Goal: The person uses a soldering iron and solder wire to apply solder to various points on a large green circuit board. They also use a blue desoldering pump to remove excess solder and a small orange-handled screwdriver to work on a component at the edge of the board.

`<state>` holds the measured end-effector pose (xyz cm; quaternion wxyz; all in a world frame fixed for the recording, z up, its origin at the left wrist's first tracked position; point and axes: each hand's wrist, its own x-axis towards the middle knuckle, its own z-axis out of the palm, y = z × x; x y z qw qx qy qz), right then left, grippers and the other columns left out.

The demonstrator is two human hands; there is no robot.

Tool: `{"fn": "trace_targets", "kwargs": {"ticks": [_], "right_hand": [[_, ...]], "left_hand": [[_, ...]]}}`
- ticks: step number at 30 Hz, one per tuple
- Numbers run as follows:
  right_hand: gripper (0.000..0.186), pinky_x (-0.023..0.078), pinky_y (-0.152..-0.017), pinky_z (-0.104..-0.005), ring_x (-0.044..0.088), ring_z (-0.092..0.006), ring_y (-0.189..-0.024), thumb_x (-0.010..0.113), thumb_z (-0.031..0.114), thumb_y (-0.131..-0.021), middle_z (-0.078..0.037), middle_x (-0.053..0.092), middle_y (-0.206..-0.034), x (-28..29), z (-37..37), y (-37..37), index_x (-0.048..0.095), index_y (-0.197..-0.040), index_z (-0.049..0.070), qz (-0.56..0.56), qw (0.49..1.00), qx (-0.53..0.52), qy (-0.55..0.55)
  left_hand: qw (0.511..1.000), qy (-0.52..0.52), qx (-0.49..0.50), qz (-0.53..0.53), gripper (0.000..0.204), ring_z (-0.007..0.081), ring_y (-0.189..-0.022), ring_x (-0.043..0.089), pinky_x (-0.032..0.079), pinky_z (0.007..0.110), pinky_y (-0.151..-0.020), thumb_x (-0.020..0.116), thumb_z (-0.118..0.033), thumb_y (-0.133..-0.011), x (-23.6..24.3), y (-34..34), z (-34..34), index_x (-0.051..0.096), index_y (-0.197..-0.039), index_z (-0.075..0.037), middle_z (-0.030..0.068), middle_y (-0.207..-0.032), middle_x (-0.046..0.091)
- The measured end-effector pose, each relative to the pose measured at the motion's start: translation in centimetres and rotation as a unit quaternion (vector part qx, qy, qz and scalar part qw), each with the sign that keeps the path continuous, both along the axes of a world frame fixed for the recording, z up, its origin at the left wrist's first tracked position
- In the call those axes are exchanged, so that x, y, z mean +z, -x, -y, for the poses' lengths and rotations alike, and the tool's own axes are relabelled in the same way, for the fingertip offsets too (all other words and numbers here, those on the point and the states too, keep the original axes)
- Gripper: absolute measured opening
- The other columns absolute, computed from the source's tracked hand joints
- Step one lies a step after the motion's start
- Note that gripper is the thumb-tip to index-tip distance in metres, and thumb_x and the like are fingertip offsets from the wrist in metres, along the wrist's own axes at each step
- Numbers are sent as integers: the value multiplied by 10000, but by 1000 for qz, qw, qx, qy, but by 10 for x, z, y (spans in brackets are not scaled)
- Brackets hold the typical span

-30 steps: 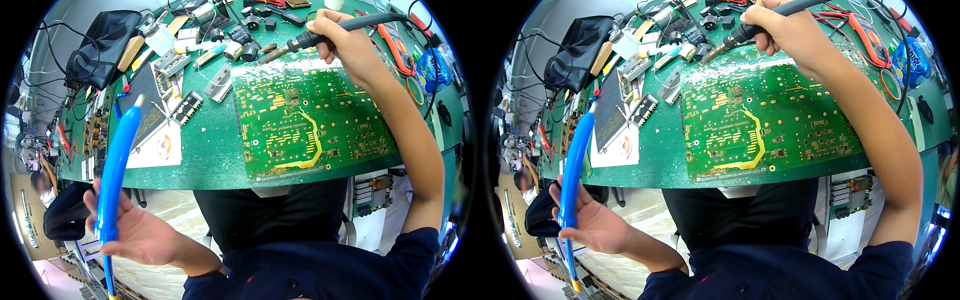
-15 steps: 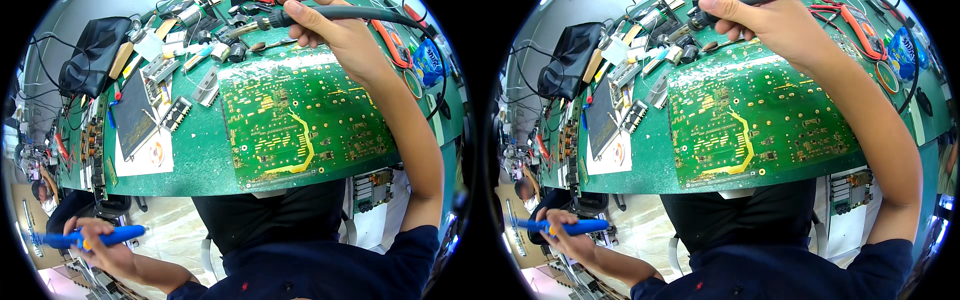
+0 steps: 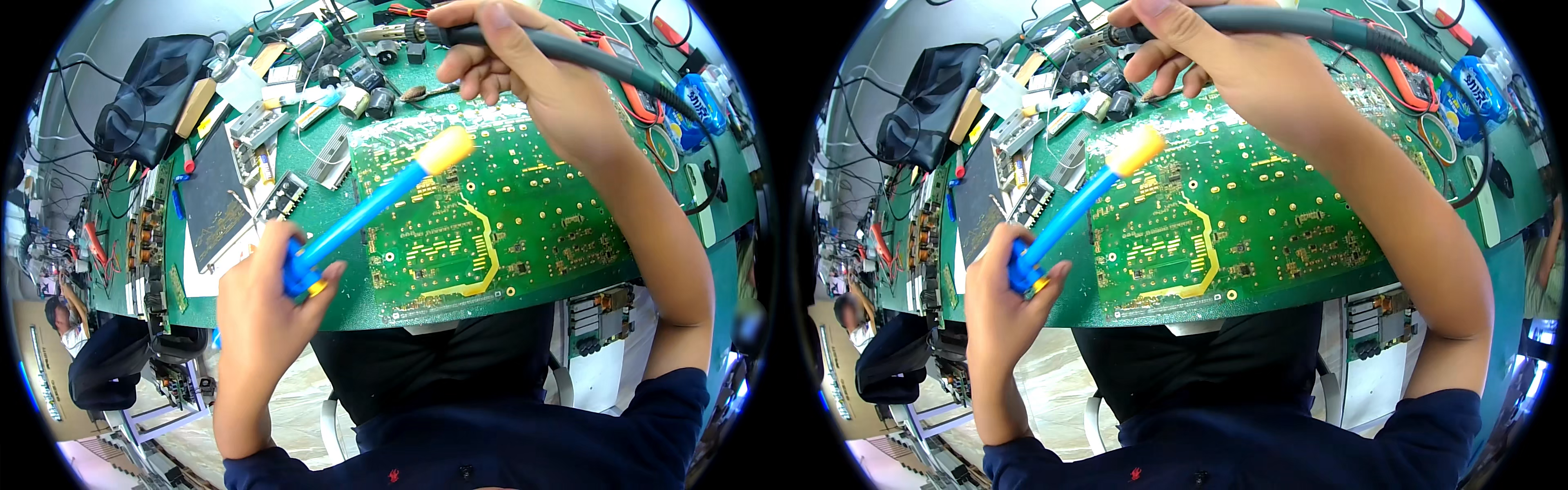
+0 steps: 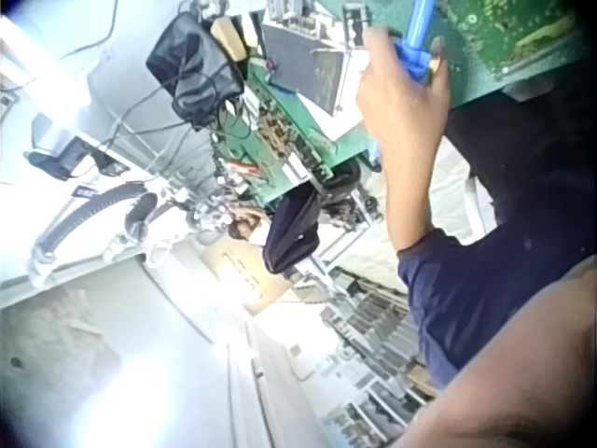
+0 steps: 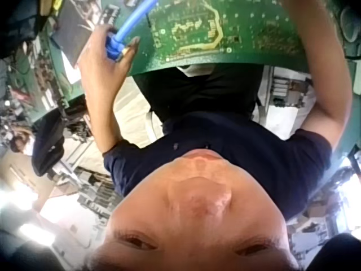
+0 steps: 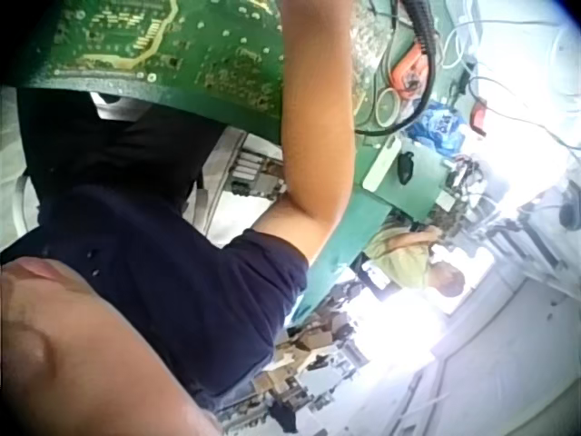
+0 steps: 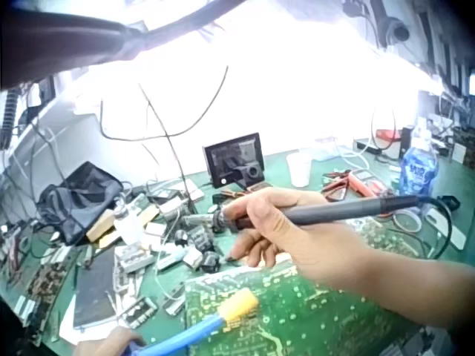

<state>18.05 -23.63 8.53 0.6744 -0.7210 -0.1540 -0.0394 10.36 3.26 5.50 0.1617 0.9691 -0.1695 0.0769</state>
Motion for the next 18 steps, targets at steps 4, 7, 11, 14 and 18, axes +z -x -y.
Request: {"fn": "trace_targets", "kwargs": {"ticks": [4,7,11,14,18], "right_hand": [[684,462,-742,-244,611,-144,-853,309,620,-953,-139,646,-971,-22,-6,-3,544,-1168,15,78,989,89,-90],[960,450,-893,-304,586,-237,-1055,141,766,-868,-222,583,-1174,-24,1,-5,394,-1337,-32,26,978,194,-73],[1017,462,-929,-361,580,-299,-1095,133,800,-838,-281,560,-1190,-24,-1,-4,381,-1329,-55,19,969,224,-103],[1038,456,-951,-406,573,-339,-1124,140,826,-813,-281,575,-1168,-29,-3,1,389,-1317,-46,32,953,285,-101],[993,453,-958,-418,574,-358,-1119,187,819,-822,-278,584,-1159,-29,-5,4,403,-1298,-26,-6,949,288,-128]], "left_hand": [[997,34,-64,0,296,326,-545,569,437,373,-512,733,-91,-731,-10,-19,25,509,-926,-82,119,-607,537],[993,-42,-105,23,365,354,-680,631,486,446,-570,658,-28,-683,1,-21,43,401,-941,-49,144,-719,608],[993,-56,-92,55,218,313,-624,659,508,415,-512,587,-95,-771,-6,-30,59,459,-935,-34,120,-678,638],[995,-15,-93,17,265,335,-611,644,500,438,-514,619,-85,-750,-4,-28,77,486,-976,-48,137,-647,623],[992,8,-102,68,218,282,-557,654,511,388,-475,622,-90,-747,-7,-32,87,524,-929,-20,115,-602,621]]}}
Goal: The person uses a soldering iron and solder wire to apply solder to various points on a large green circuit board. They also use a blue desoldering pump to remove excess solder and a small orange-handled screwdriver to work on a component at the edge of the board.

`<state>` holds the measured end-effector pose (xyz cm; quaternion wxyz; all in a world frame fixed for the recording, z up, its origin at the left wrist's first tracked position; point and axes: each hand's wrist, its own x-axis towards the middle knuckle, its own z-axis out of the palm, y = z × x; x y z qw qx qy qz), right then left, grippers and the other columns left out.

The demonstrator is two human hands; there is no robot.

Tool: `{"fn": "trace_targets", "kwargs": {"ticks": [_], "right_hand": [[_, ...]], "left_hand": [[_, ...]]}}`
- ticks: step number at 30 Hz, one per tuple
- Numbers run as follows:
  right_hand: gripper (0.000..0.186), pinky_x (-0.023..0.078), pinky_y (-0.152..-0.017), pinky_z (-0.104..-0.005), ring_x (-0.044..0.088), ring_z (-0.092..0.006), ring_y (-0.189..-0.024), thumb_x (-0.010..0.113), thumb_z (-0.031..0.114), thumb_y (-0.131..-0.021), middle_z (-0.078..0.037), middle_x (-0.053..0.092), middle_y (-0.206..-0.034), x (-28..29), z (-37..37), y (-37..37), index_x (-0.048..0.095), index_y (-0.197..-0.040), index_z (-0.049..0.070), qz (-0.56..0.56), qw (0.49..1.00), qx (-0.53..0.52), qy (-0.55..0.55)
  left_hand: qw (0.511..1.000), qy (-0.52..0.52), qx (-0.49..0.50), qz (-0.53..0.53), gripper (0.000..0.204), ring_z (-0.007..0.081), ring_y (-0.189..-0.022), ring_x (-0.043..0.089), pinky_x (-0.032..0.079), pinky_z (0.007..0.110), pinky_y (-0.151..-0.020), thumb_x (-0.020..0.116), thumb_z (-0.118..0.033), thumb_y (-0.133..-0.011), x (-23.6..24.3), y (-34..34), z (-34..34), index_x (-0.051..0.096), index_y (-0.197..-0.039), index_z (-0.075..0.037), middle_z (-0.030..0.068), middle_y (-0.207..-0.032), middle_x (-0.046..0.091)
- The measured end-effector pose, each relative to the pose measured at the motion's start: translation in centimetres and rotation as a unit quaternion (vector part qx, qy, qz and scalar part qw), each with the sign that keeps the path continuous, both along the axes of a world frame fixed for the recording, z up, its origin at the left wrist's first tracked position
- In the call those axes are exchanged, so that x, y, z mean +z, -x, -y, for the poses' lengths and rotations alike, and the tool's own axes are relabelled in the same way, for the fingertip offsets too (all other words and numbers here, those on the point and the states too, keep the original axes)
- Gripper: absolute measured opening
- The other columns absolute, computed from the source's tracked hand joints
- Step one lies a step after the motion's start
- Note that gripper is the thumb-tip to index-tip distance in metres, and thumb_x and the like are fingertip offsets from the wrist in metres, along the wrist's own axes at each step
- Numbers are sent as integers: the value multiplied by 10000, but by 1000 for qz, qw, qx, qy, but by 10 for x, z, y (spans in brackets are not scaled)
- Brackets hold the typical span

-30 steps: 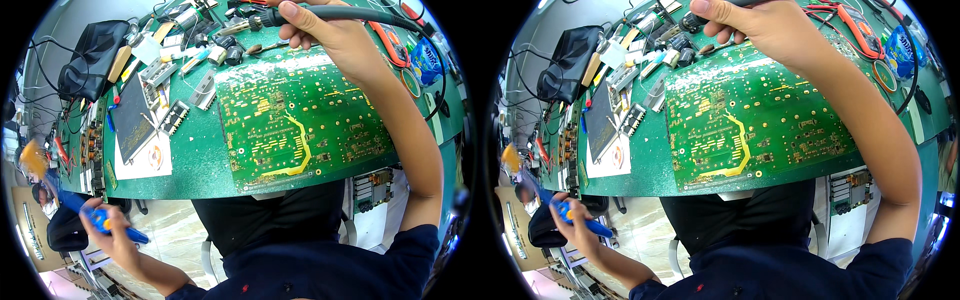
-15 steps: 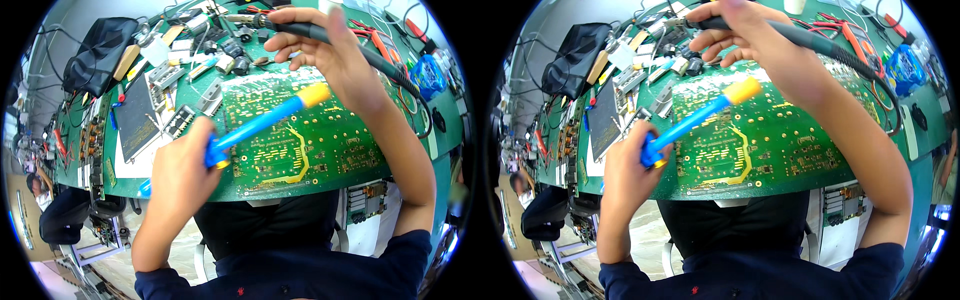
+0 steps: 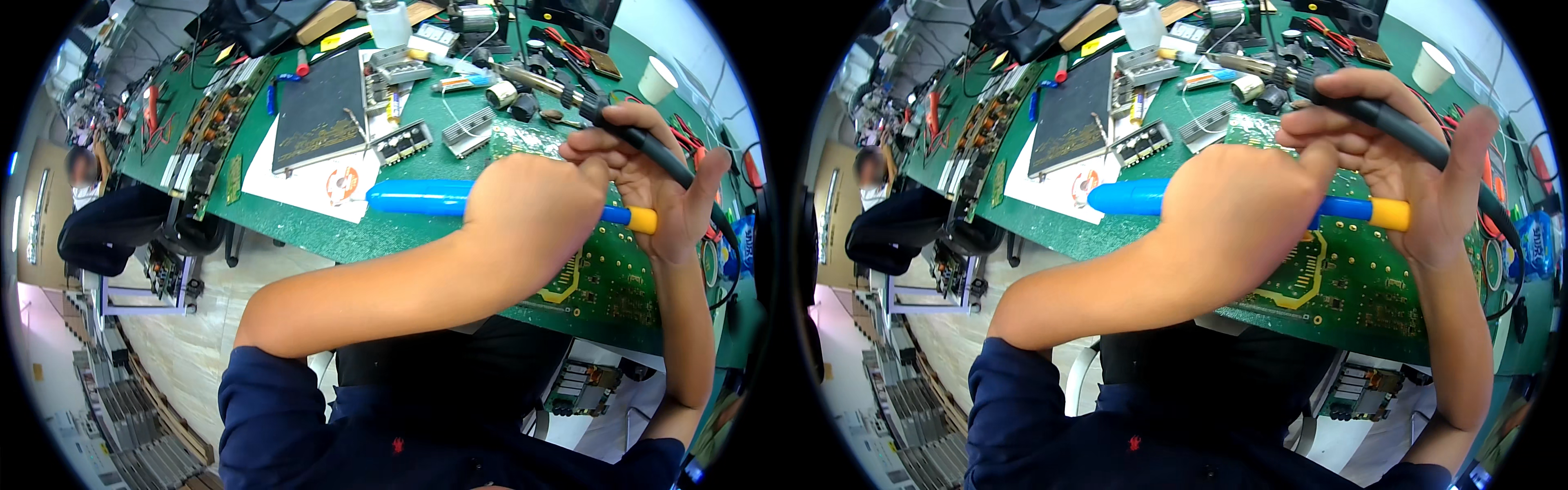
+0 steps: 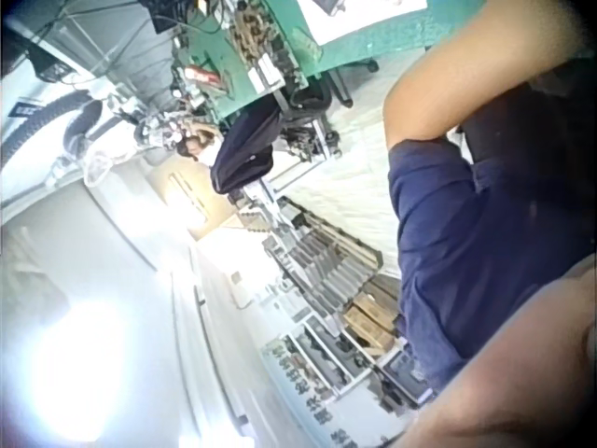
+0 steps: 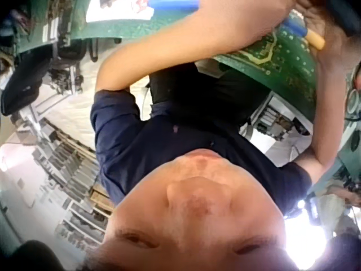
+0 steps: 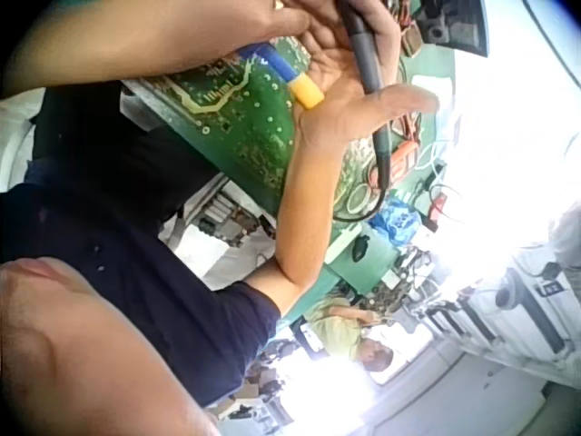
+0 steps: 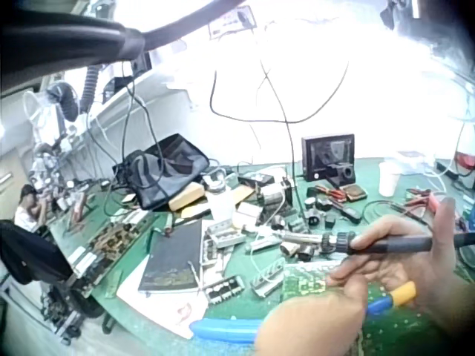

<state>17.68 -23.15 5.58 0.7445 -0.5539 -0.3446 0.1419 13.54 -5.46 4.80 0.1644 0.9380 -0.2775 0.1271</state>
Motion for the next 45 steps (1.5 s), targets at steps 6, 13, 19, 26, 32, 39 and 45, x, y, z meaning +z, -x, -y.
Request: {"fn": "trace_targets", "kwargs": {"ticks": [6,13,19,26,32,39,45], "right_hand": [[954,445,-934,-406,587,-299,-1021,215,822,-819,-233,595,-1055,3,-8,8,440,-1240,-5,8,999,11,30],[974,436,-840,-331,551,-196,-921,194,825,-819,-166,555,-995,-2,-4,10,496,-1147,-41,42,998,-8,39],[952,431,-880,-346,577,-222,-939,216,790,-849,-164,591,-982,-6,-18,10,503,-1159,-63,70,994,-38,81],[485,407,-864,-299,586,-163,-942,377,383,-993,-114,625,-996,-1,0,-10,535,-1207,-22,110,973,-183,91],[353,403,-768,-241,573,-105,-890,463,263,-980,-67,643,-886,-2,-1,-14,584,-1191,8,79,956,-248,132],[331,408,-740,-240,584,-118,-854,478,255,-969,-74,646,-864,-7,2,-19,613,-1141,7,65,960,-227,150],[347,416,-734,-238,585,-105,-829,465,266,-965,-71,644,-822,-10,-1,-21,615,-1156,17,58,959,-228,159]], "left_hand": [[998,40,-13,42,150,271,-534,657,521,371,-473,617,-83,-738,-8,9,8,547,-848,-8,98,-587,619],[997,48,-52,18,204,286,-639,685,538,378,-517,658,-97,-718,-2,14,17,551,-866,-8,122,-719,659],[998,28,-50,6,235,289,-635,678,536,392,-522,647,-96,-753,-11,10,-6,535,-938,-4,122,-669,642],[997,-28,75,-12,308,389,-703,630,487,483,-582,667,-61,-712,-6,3,-84,497,-969,-81,160,-725,630],[974,66,214,-26,405,328,-661,631,488,405,-613,691,-126,-776,-1,-27,-168,460,-1095,-29,158,-759,615],[931,89,325,-144,557,269,-747,662,530,357,-669,679,-313,-851,-6,-94,-217,446,-1209,44,184,-848,610],[945,-38,290,146,555,371,-1034,582,473,415,-875,700,-315,-828,-20,-127,-213,517,-1214,37,250,-1143,571]]}}
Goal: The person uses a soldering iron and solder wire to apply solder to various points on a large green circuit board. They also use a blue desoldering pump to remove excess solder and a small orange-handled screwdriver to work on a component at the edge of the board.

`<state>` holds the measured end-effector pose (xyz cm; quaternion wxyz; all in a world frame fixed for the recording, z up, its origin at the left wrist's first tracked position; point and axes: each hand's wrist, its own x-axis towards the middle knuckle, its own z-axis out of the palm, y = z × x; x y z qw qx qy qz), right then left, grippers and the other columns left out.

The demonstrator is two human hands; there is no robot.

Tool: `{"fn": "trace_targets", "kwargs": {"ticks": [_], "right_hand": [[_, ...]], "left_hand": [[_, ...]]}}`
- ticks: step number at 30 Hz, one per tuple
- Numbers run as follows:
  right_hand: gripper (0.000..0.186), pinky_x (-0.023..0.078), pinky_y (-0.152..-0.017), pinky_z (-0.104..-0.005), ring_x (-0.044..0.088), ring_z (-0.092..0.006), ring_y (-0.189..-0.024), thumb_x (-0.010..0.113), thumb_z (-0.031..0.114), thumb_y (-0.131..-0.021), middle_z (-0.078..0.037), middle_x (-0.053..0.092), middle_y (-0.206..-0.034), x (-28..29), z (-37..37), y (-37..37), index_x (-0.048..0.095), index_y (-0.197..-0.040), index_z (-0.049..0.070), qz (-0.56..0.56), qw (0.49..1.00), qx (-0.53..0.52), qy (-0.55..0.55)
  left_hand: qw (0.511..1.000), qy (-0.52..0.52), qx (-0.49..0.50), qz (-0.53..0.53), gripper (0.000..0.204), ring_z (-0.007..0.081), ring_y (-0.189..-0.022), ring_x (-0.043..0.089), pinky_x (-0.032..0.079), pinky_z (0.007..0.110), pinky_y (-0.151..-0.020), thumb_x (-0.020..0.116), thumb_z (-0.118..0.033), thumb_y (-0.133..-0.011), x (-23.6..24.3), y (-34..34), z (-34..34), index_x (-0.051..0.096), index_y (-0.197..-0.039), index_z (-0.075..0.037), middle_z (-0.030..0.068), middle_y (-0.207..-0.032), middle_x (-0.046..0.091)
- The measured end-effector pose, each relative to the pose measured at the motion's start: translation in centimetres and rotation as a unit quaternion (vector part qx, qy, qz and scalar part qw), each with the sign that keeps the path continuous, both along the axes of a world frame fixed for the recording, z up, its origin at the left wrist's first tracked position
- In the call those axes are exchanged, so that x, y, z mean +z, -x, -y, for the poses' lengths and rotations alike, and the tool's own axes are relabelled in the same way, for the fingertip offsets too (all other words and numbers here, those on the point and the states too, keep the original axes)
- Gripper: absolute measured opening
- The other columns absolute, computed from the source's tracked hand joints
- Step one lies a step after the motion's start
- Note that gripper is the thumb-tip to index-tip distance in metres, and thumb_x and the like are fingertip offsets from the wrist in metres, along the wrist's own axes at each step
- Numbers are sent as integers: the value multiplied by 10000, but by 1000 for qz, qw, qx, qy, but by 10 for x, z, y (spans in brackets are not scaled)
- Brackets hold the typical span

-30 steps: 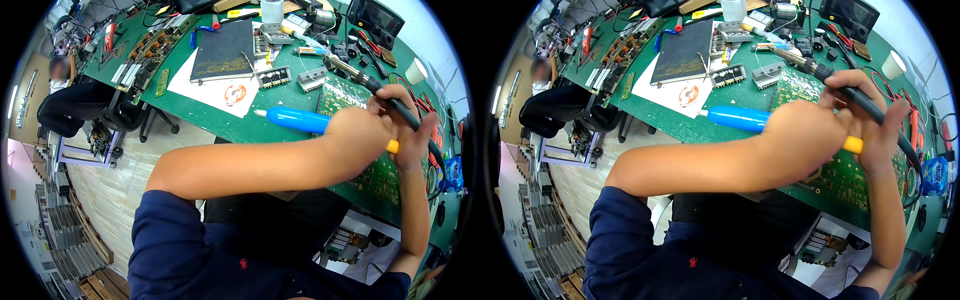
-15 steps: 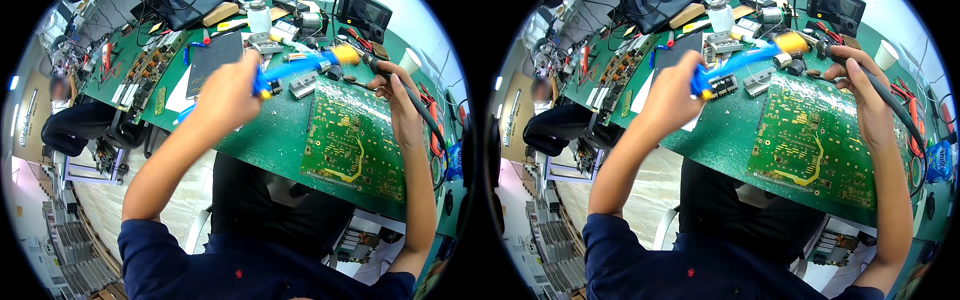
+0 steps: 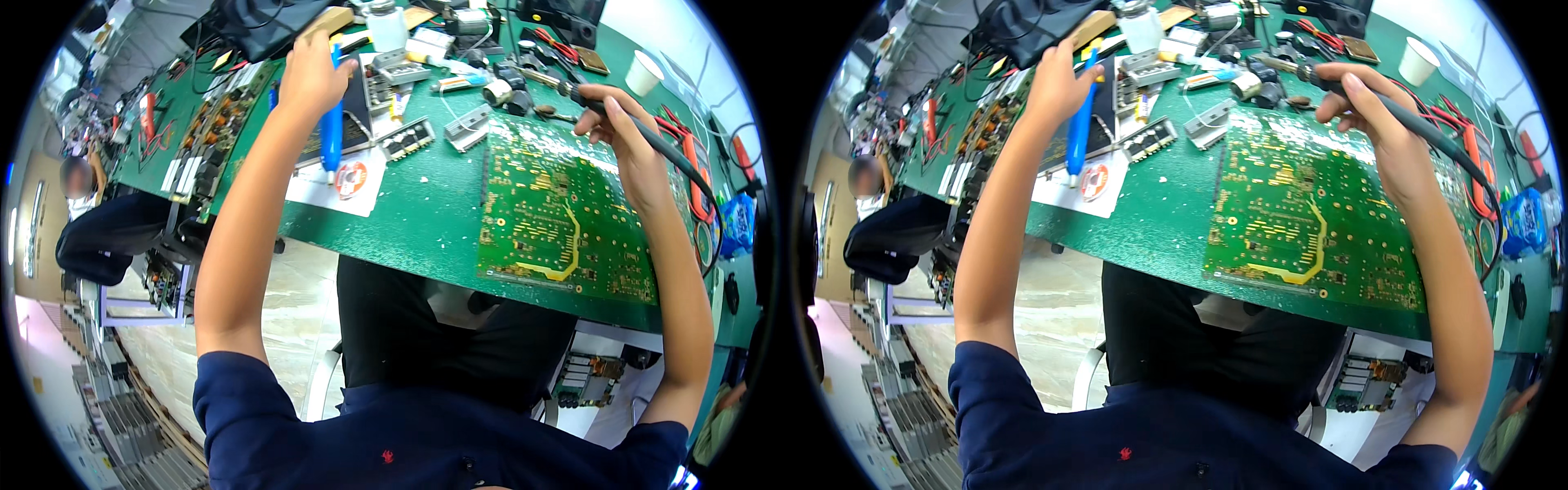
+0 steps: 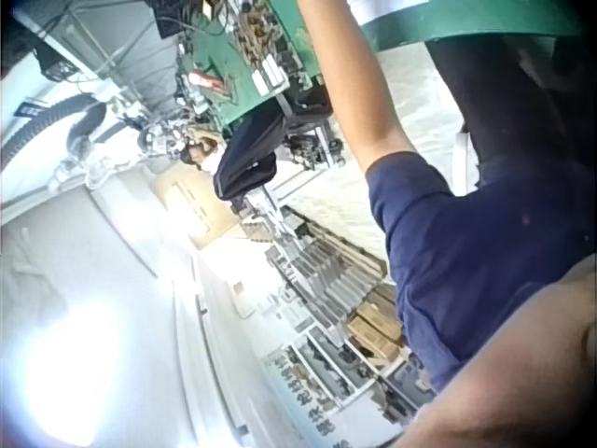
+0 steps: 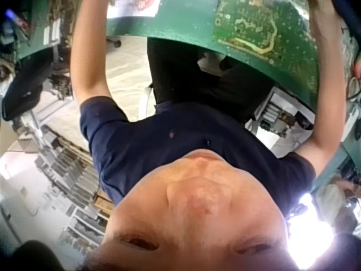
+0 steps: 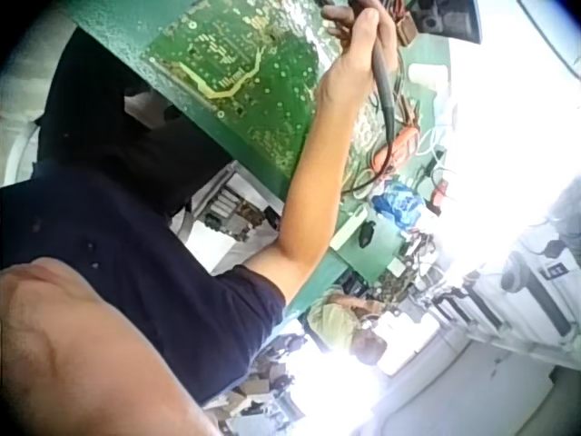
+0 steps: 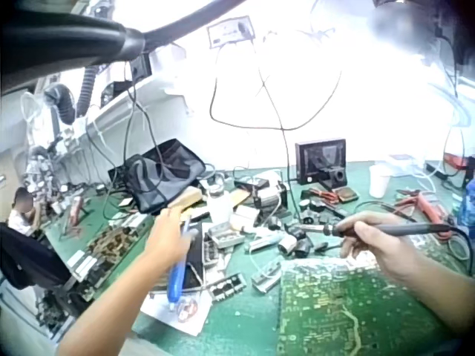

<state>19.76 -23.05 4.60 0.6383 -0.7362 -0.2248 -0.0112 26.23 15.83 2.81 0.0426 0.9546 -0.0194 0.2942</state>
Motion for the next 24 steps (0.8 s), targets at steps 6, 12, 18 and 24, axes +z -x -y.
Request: {"fn": "trace_targets", "kwargs": {"ticks": [6,12,18,24], "right_hand": [[360,414,-714,-236,606,-106,-770,449,275,-951,-66,647,-777,0,15,-2,563,-1193,35,-5,999,-25,-31],[311,415,-729,-236,627,-105,-792,447,292,-954,-62,664,-794,-2,15,-8,568,-1109,52,-2,1000,-14,-24],[363,411,-711,-238,586,-104,-777,384,289,-980,-78,643,-790,-2,15,-10,547,-1166,22,2,1000,-30,2],[373,491,-646,-244,635,-168,-676,434,279,-977,-112,634,-725,4,14,-10,540,-1122,-48,-23,996,-63,-61]], "left_hand": [[899,34,-419,-123,287,296,-963,585,479,360,-832,718,-99,-773,14,54,105,631,-1043,-64,104,-1019,606],[910,-16,-371,-185,174,297,-907,607,487,373,-780,695,-39,-754,7,46,99,591,-895,-41,95,-916,622],[880,26,-392,-269,130,189,-769,578,466,312,-704,678,4,-750,21,24,86,581,-837,2,65,-800,592],[841,132,-465,-243,103,132,-739,550,419,254,-661,699,3,-752,35,21,94,623,-820,-9,35,-793,613]]}}
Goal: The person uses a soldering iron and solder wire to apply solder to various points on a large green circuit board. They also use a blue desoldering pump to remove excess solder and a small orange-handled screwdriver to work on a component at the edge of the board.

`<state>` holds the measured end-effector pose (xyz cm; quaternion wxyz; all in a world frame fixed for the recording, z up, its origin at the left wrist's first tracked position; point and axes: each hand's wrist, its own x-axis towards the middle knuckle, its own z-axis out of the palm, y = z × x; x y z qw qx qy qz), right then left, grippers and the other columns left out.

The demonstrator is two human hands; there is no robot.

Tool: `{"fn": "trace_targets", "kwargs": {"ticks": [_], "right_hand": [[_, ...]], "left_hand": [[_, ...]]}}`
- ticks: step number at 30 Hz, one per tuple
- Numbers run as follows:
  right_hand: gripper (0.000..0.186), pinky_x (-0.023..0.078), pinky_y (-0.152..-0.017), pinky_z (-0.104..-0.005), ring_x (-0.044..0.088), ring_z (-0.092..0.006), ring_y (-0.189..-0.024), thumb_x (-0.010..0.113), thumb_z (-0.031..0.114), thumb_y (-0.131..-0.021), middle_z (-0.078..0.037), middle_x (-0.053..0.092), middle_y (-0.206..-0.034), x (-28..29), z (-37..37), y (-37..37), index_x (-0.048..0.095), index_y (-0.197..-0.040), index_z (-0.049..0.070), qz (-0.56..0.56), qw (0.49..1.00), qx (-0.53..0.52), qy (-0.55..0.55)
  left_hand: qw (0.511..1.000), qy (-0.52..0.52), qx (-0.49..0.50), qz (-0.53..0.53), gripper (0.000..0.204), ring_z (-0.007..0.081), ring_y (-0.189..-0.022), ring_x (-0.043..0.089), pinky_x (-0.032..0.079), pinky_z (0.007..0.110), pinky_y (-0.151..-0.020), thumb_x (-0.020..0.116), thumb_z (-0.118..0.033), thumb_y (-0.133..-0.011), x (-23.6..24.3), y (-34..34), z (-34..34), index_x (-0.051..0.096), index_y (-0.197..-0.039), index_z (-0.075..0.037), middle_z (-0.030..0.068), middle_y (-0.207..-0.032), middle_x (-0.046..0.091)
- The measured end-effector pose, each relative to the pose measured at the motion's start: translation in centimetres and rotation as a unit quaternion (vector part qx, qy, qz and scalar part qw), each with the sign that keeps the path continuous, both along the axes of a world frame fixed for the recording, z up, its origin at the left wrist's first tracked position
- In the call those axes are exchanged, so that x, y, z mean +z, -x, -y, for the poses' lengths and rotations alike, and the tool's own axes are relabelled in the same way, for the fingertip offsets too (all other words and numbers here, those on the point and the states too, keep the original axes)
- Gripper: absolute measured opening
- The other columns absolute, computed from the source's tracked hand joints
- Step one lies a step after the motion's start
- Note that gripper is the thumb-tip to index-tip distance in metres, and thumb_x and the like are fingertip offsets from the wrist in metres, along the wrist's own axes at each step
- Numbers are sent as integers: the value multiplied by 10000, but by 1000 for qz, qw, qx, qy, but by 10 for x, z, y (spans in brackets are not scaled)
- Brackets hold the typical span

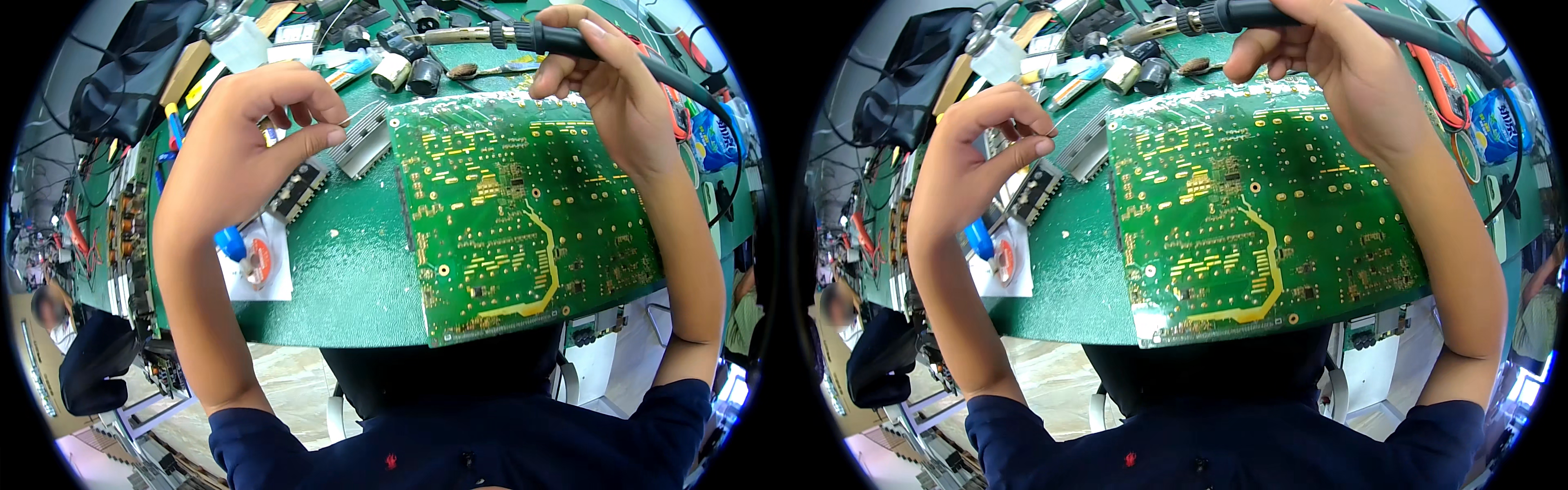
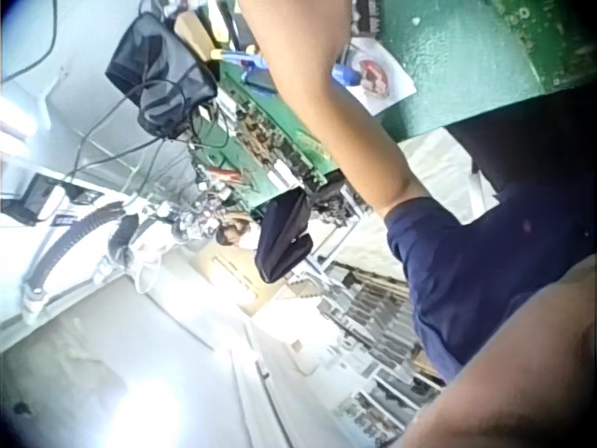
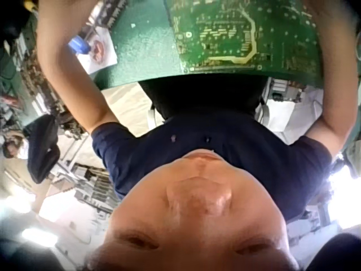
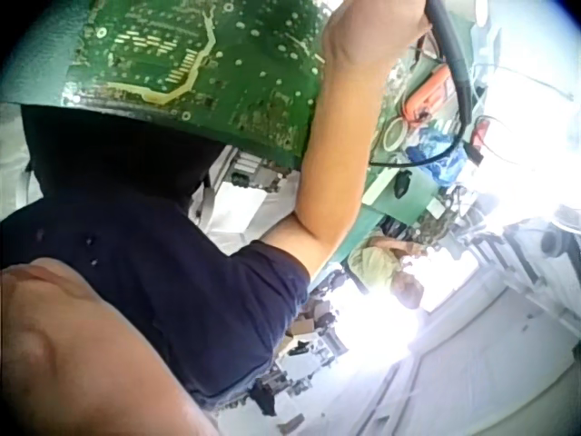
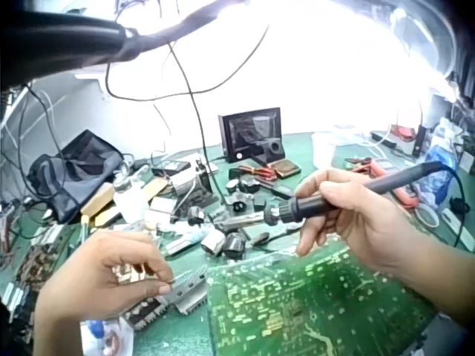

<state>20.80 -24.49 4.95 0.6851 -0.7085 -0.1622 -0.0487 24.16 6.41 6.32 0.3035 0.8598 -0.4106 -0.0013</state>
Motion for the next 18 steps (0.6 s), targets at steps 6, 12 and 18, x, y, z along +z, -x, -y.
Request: {"fn": "trace_targets", "kwargs": {"ticks": [6,12,18], "right_hand": [[296,527,-510,-306,636,-220,-531,484,231,-918,-133,609,-617,1,-10,8,581,-944,-47,-41,996,-83,-17],[347,444,-513,-232,534,-121,-513,423,261,-957,-61,539,-565,1,2,11,582,-1043,-35,-79,995,-49,24],[398,338,-429,-177,402,-65,-422,394,303,-987,16,405,-471,-7,10,12,591,-1079,-30,-99,989,-83,66]], "left_hand": [[995,32,-22,94,131,177,-808,596,464,284,-744,656,63,-740,-22,6,19,636,-859,13,84,-855,624],[998,24,20,46,201,206,-779,613,472,279,-723,616,120,-724,-30,16,22,642,-891,12,101,-866,628],[997,14,21,77,182,202,-770,605,463,268,-707,625,122,-709,-32,13,25,623,-859,21,98,-830,610]]}}
